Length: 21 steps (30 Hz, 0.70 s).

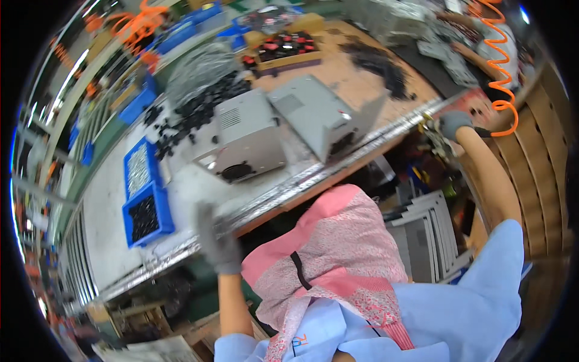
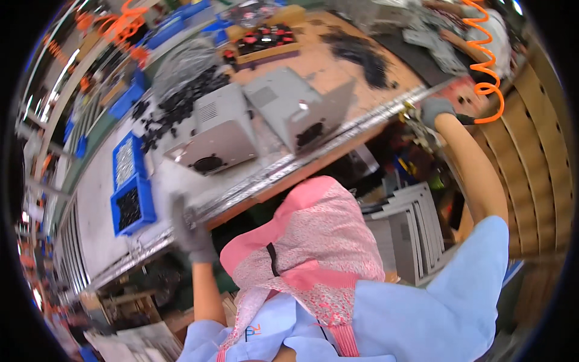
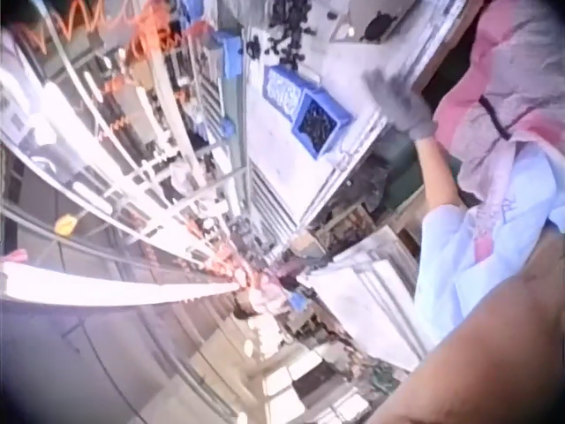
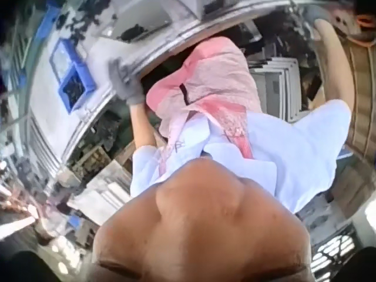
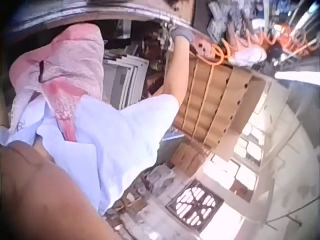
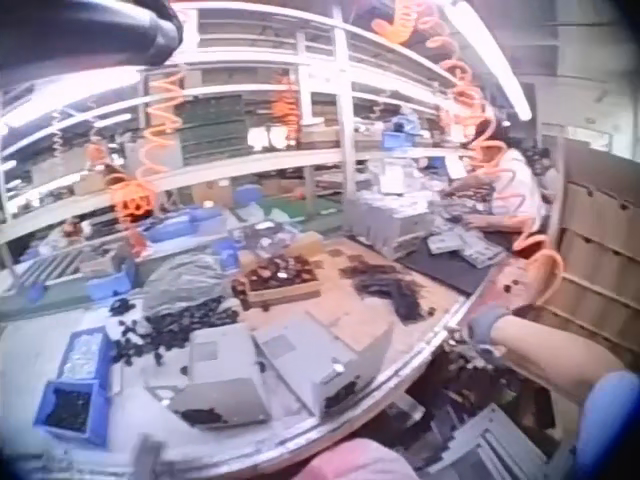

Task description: Assemble a metal enclosure for electronic equipment using a pneumatic screwdriver and screws.

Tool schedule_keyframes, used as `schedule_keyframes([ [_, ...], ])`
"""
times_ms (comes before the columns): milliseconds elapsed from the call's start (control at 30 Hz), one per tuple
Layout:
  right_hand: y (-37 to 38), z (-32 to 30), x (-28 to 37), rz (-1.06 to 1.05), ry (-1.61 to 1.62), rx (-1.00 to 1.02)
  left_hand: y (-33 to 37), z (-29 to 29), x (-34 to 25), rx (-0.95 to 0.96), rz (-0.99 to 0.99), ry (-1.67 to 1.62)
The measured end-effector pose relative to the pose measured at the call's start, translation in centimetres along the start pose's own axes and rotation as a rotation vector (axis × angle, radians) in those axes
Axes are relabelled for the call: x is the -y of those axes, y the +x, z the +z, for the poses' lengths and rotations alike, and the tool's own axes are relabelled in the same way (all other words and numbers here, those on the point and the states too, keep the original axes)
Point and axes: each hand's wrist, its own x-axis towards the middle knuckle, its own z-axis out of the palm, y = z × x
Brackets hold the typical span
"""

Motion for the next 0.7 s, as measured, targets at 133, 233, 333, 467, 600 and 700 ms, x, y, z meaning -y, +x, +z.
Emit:
schedule_keyframes([
  [133,5.5,0.4,1.3,-0.191,-0.329,-0.054,1.2,6.2,-6.9,0.229,0.189,-0.310],
  [233,6.5,-1.7,4.1,-0.303,-0.387,0.013,3.6,10.6,-10.0,0.209,0.091,-0.495],
  [333,8.6,0.2,4.5,-0.584,-0.227,-0.170,5.5,15.9,-11.7,0.178,0.007,-0.618],
  [467,9.4,-0.6,6.1,-0.585,0.485,-0.217,7.0,18.0,-13.5,0.585,-0.076,-0.514],
  [600,13.7,-4.3,11.9,-0.607,0.533,-0.487,8.1,14.3,-11.3,0.600,-0.129,-0.557],
  [700,17.5,-6.3,16.7,-0.722,0.622,-0.584,8.2,10.2,-9.3,0.649,-0.121,-0.409],
])
